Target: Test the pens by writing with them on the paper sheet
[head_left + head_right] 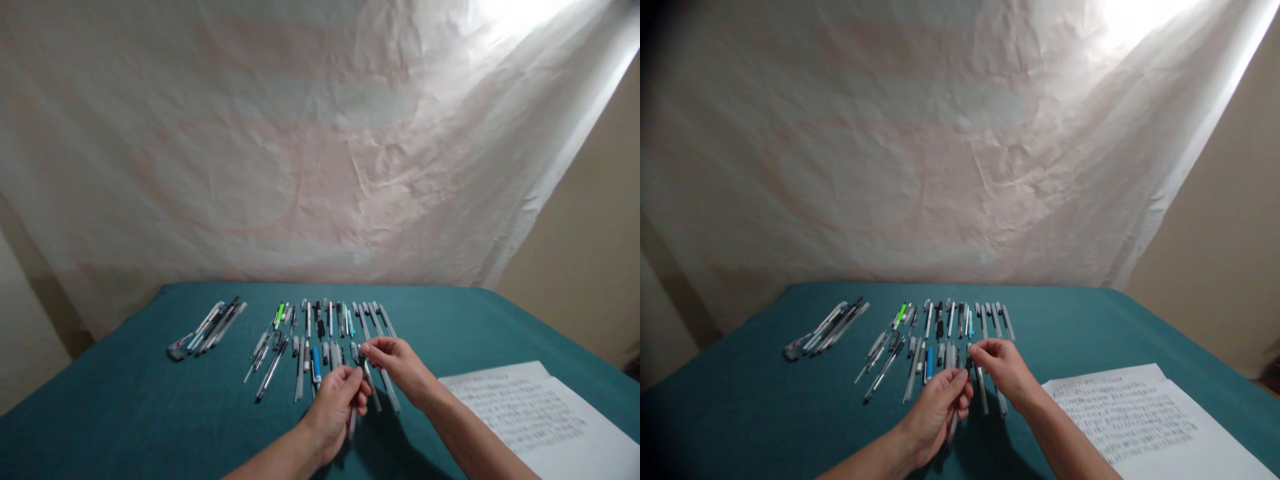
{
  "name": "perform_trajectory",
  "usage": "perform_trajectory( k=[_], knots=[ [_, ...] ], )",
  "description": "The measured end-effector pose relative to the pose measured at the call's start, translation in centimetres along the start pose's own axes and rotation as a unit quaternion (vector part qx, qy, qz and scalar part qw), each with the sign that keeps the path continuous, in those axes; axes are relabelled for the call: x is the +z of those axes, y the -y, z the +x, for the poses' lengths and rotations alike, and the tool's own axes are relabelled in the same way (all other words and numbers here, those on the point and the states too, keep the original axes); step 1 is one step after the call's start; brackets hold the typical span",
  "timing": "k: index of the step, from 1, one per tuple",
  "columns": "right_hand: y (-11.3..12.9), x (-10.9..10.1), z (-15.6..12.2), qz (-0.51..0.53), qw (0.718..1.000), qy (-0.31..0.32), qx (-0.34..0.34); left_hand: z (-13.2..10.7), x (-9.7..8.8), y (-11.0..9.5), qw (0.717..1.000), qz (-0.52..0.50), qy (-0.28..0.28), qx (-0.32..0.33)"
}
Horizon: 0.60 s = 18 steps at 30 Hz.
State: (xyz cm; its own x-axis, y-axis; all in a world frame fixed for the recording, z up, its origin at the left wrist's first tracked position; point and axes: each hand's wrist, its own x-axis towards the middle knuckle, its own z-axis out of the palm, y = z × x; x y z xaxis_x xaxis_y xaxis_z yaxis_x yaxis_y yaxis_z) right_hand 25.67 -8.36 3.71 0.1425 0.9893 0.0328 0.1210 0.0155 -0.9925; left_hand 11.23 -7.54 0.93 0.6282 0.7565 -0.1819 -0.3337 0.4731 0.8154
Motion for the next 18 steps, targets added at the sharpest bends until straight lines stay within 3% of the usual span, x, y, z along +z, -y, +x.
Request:
perform_trajectory(
  k=[7,14,18],
  knots=[
    [0.44,-0.06,-0.15,0.093,0.991,0.073,0.055,0.28,0.19,-0.17,0.999,-0.047,0.019,-0.013],
    [-0.41,0.4,-0.25,0.063,0.997,-0.009,0.037,0.18,0.17,0.12,0.999,-0.033,0.032,-0.008],
    [-0.32,0.07,-0.23,0.111,0.991,0.032,0.068,0.12,-0.04,0.42,0.999,-0.039,0.037,-0.012]
  ],
)
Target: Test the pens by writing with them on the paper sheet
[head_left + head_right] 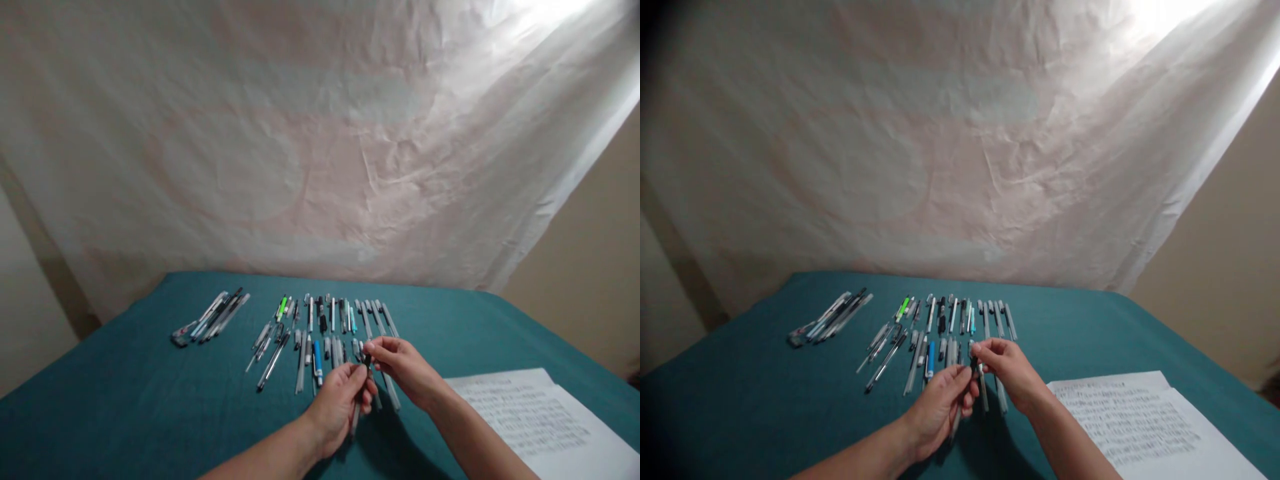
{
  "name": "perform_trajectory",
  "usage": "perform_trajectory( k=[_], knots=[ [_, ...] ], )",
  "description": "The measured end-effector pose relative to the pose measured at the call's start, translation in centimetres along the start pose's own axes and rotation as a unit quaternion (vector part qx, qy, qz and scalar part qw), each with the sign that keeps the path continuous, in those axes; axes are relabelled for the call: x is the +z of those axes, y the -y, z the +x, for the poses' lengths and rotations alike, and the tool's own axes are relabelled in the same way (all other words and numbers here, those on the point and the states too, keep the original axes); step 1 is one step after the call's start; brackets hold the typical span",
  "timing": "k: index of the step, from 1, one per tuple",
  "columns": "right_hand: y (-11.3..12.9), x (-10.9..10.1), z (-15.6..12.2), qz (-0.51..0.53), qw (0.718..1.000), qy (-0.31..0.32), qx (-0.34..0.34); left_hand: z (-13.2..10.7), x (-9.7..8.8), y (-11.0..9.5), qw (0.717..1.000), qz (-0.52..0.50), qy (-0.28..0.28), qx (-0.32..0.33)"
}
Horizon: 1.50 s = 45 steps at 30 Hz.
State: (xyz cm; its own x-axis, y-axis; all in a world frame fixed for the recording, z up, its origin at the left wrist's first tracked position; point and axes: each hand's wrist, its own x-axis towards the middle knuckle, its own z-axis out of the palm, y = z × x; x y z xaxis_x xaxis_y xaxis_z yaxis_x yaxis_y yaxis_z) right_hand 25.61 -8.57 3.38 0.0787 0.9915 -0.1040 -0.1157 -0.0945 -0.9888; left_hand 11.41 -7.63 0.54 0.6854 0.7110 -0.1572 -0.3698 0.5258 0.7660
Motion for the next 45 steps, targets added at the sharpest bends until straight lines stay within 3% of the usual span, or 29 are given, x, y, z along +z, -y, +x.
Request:
perform_trajectory(
  k=[5,11,18,24,34,38,40,42,45],
  knots=[
    [0.1,0.3,0.1,0.036,0.999,0.004,0.019,0.2,-0.1,-0.2,1.0,-0.005,-0.013,0.004],
    [-0.3,0.2,0.4,-0.076,0.995,-0.052,-0.04,0.4,-0.1,-0.3,1.0,0.014,-0.02,0.004],
    [0.3,0.0,0.2,-0.029,0.999,0.025,-0.011,0.4,-0.1,-0.3,1.0,0.016,-0.021,0.013],
    [-0.3,0.1,0.5,-0.101,0.993,-0.041,-0.047,0.4,0.0,-0.1,0.999,0.027,-0.022,-0.003],
    [0.3,-0.4,0.3,0.06,0.996,0.049,0.036,0.6,-0.3,0.2,1.0,0.023,-0.012,0.002],
    [0.5,-1.1,0.7,0.069,0.997,0.018,0.015,0.6,-0.4,0.3,1.0,0.025,-0.007,0.001],
    [0.9,-1.9,1.0,0.028,0.999,-0.018,-0.022,0.6,-0.4,0.3,1.0,0.03,-0.005,-0.006],
    [1.3,-3.1,1.3,-0.085,0.993,-0.049,-0.067,0.5,-0.3,0.3,0.999,0.033,-0.001,-0.008],
    [1.2,-4.7,1.6,-0.315,0.939,-0.083,-0.109,0.4,-0.2,0.2,0.999,0.034,0.006,-0.005]
  ],
)
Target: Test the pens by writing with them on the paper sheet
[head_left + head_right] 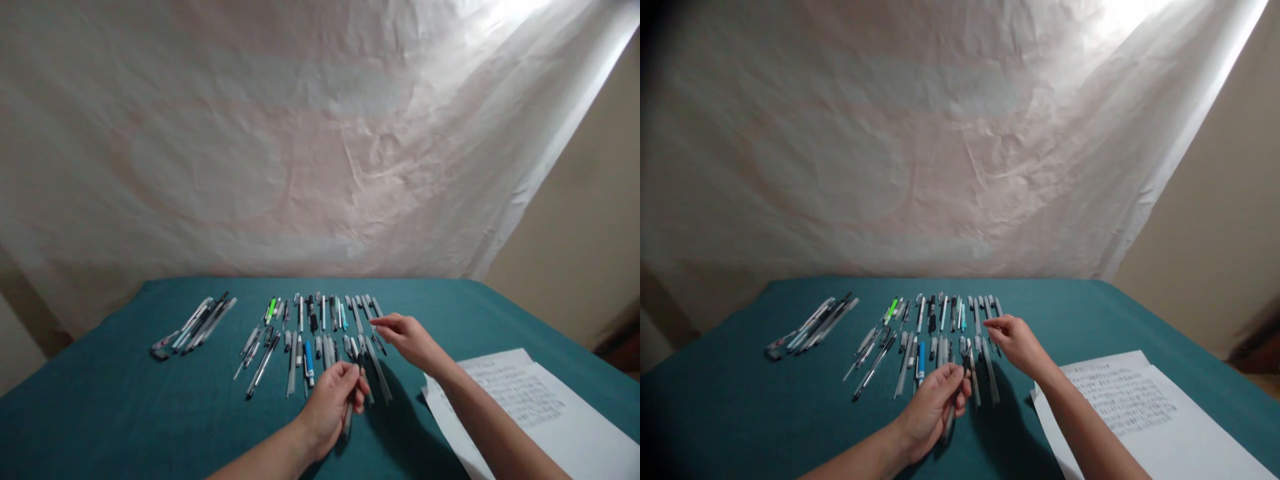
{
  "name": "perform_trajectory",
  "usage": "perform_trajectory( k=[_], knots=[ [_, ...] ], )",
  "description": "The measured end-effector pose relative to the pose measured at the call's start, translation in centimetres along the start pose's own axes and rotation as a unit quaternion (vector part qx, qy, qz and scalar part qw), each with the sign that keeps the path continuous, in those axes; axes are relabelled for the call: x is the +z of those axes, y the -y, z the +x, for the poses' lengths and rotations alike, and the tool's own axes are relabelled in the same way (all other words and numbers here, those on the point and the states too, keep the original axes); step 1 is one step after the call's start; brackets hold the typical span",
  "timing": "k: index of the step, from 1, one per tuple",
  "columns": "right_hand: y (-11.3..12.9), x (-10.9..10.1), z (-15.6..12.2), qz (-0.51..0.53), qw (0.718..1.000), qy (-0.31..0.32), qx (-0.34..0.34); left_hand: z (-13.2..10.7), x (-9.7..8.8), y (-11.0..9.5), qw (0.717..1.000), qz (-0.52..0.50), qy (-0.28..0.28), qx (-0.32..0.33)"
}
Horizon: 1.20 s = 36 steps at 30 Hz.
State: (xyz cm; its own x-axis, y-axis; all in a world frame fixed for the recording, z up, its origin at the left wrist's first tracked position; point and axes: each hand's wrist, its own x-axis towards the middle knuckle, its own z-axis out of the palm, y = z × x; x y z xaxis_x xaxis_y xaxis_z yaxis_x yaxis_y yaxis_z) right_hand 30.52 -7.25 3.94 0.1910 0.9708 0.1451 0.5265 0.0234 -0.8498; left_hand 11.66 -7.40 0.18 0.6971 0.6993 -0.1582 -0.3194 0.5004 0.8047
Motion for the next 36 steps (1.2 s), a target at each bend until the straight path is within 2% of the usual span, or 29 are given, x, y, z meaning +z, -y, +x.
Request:
perform_trajectory(
  k=[2,5,8,11,18,23,33,36],
  knots=[
    [-1.0,-0.2,0.0,-0.123,0.992,-0.019,-0.015,-0.1,0.1,0.0,1.0,-0.003,0.001,0.003],
    [-2.5,0.3,-0.3,-0.245,0.969,-0.016,-0.022,0.0,0.0,-0.1,1.0,-0.005,-0.004,0.01],
    [-3.5,0.9,-0.5,-0.331,0.943,0.03,0.003,0.1,0.0,-0.1,1.0,-0.002,-0.014,0.02],
    [-3.7,1.2,-0.5,-0.374,0.925,0.051,0.032,0.2,-0.1,-0.1,1.0,0.001,-0.017,0.026],
    [-3.4,0.6,-0.3,-0.383,0.922,0.036,0.05,0.2,-0.1,-0.3,1.0,0.008,-0.013,0.027],
    [-3.6,-0.5,0.0,-0.358,0.93,0.067,0.059,0.2,0.0,-0.3,0.999,0.008,-0.01,0.032],
    [-3.7,0.0,-0.2,-0.35,0.93,0.099,0.055,0.2,0.0,-0.4,0.999,-0.007,-0.024,0.026],
    [-2.4,-0.1,-0.4,-0.338,0.938,0.057,0.043,0.2,0.0,-0.5,0.999,-0.01,-0.028,0.028]
  ],
)
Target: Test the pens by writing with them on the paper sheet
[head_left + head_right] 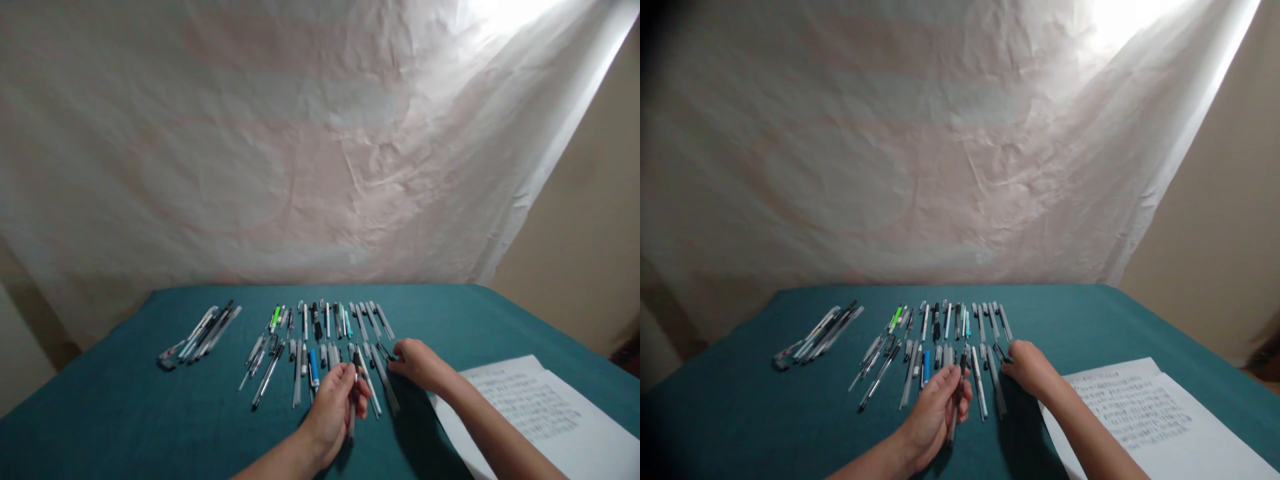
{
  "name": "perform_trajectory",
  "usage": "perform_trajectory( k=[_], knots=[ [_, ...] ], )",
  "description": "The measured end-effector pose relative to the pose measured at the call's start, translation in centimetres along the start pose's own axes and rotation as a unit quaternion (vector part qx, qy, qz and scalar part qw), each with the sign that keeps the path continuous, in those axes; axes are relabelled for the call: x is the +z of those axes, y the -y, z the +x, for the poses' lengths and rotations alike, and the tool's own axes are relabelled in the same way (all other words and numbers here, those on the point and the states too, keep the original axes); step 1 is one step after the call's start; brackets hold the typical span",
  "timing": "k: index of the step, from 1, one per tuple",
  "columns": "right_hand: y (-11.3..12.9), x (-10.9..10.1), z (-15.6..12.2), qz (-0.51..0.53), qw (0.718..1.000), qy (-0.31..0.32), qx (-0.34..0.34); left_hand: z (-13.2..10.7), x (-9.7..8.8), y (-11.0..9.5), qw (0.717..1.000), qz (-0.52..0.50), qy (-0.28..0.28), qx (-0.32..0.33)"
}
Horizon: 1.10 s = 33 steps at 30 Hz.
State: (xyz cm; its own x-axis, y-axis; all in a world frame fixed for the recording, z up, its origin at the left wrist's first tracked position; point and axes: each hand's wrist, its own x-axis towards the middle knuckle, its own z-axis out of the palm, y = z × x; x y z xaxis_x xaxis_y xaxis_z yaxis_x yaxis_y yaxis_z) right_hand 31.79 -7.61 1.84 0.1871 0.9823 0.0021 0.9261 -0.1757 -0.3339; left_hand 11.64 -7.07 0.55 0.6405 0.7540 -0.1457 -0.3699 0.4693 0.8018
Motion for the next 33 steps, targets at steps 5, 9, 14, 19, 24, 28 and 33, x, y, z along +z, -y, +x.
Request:
perform_trajectory(
  k=[5,9,14,19,24,28,33],
  knots=[
    [3.9,-0.7,-0.8,0.275,0.96,0.02,-0.053,0.2,0.0,0.0,1.0,-0.007,0.0,0.005],
    [6.2,0.2,-1.1,0.483,0.873,0.044,-0.05,0.3,0.0,0.1,1.0,0.007,0.019,0.011],
    [6.3,0.2,-1.4,0.529,0.847,0.019,-0.045,0.3,0.2,0.2,0.999,0.03,0.021,0.011],
    [5.5,-0.9,-1.2,0.538,0.843,-0.008,-0.012,-0.1,0.2,0.4,0.998,0.057,0.029,-0.002],
    [3.3,-1.9,0.1,0.571,0.811,-0.128,0.017,-0.4,0.3,0.5,0.995,0.084,0.043,-0.013],
    [0.5,-2.0,1.3,0.624,0.755,-0.194,0.053,-0.2,0.2,0.5,0.995,0.094,0.039,-0.021],
    [-2.6,-1.1,2.4,0.472,0.869,-0.135,0.058,0.2,0.1,0.2,0.996,0.085,0.009,-0.021]
  ],
)
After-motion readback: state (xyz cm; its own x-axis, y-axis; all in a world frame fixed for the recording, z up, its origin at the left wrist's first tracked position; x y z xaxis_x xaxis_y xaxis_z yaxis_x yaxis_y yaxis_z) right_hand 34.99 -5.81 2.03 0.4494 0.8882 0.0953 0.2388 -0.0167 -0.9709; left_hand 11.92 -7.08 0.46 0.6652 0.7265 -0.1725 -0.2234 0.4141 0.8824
